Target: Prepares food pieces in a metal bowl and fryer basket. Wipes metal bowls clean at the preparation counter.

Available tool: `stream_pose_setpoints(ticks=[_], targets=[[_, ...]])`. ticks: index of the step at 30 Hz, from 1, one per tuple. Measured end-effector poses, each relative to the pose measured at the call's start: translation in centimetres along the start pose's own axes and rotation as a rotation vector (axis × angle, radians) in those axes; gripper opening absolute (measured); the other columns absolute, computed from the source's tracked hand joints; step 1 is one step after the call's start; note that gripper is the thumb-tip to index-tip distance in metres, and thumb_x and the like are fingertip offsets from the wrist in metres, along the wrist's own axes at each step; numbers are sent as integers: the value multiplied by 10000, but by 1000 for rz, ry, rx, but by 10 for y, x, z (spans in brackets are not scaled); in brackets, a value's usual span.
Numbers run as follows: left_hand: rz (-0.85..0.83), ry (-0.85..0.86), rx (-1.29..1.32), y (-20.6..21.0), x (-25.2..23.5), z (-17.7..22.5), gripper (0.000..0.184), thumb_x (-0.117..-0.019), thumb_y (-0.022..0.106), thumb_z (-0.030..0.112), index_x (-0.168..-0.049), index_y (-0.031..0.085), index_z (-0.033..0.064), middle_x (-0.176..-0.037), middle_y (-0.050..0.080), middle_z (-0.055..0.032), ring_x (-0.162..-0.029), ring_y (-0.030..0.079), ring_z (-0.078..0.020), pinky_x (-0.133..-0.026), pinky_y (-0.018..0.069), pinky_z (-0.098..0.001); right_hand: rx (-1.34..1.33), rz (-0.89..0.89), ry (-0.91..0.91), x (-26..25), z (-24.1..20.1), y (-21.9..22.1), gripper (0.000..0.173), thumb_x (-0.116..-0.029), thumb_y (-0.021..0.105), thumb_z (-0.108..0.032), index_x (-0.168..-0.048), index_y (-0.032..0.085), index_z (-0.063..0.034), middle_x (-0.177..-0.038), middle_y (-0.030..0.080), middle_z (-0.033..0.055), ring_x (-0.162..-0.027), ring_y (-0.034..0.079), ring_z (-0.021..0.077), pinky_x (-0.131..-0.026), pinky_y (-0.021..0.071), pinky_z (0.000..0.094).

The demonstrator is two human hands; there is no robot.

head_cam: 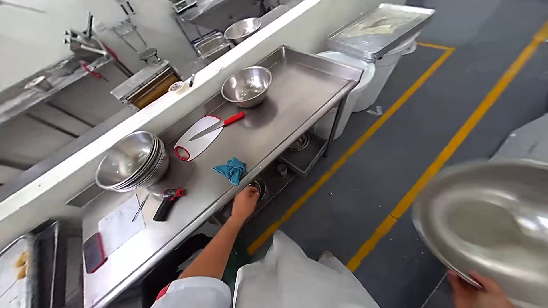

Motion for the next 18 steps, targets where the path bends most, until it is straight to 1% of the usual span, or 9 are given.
stream_pose_setpoints(ticks=[2, 4, 7, 9, 10, 12, 14, 16, 18], targets=[[190, -49, 37, -46, -27, -7, 363, -1057, 519, 206, -1366, 595, 31, -1192, 687, -225, -1108, 667, -402, -967, 512, -621, 116, -172, 138, -12, 4, 120, 61, -1025, 443, -64, -1023, 503, -72, -726, 621, -4, -582, 631, 80, -544, 573, 244], [320, -72, 22, -79, -54, -21, 375, -1042, 498, 130, -1393, 567, 21, -1270, 651, -240, -1172, 633, -429, -985, 496, -640, 214, -341, 215, -15, 13, 213, 58, -1016, 461, -46, -1023, 519, -54, -703, 640, 23, -541, 628, 91, -492, 560, 244], [339, -85, -91, -91, -97, -50, 459, -987, 607, 115, -1432, 546, 19, -1425, 539, -275, -1321, 517, -475, -1052, 442, -665, 325, -541, 260, -18, 26, 323, 91, -1014, 468, -42, -1082, 523, -18, -744, 668, 71, -565, 659, 137, -498, 571, 275], [300, -73, -171, -87, -127, -56, 386, -998, 645, 191, -1348, 635, 31, -1417, 557, -249, -1343, 502, -447, -1083, 430, -633, 340, -609, 258, -27, 27, 386, 111, -1010, 470, -31, -1103, 523, -3, -756, 680, 95, -574, 675, 159, -498, 581, 291], [280, -71, -186, -85, -140, -55, 333, -1022, 611, 214, -1291, 673, 28, -1387, 586, -231, -1333, 519, -422, -1097, 426, -604, 347, -622, 255, -34, 25, 414, 105, -1012, 462, -26, -1095, 522, -1, -752, 675, 98, -573, 674, 162, -499, 580, 292], [287, -70, -122, -90, -151, -44, 335, -1064, 522, 223, -1254, 670, -9, -1289, 650, -219, -1250, 600, -383, -1078, 455, -574, 389, -619, 261, -50, 19, 455, 99, -1035, 449, -39, -1086, 523, 3, -744, 665, 103, -573, 668, 162, -515, 580, 287], [434, -23, 75, -116, -150, -14, 323, -1067, 495, 189, -1210, 637, -64, -1073, 698, -241, -1023, 688, -377, -940, 529, -576, 444, -626, 261, -71, 8, 496, 108, -1055, 430, -54, -1080, 514, 8, -735, 670, 118, -574, 679, 173, -530, 589, 289], [577, 56, 271, -152, -156, 29, 299, -1067, 467, 146, -1160, 619, -94, -913, 668, -225, -847, 670, -329, -814, 543, -537, 500, -642, 239, -100, -3, 545, 126, -1068, 417, -74, -1083, 508, 11, -731, 682, 130, -580, 694, 185, -546, 599, 294], [543, 125, 341, -172, -167, 81, 270, -1070, 489, 151, -1122, 629, -74, -855, 658, -173, -773, 654, -262, -751, 554, -481, 553, -650, 212, -130, -8, 587, 122, -1070, 428, -85, -1106, 500, 8, -737, 665, 120, -587, 687, 178, -558, 597, 292]])
Point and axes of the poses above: each hand's wrist, its own x-axis away from the middle knuckle, its own y-axis out of the palm, z = x × y, the point moved 10 cm from there along -x, towards the middle knuckle
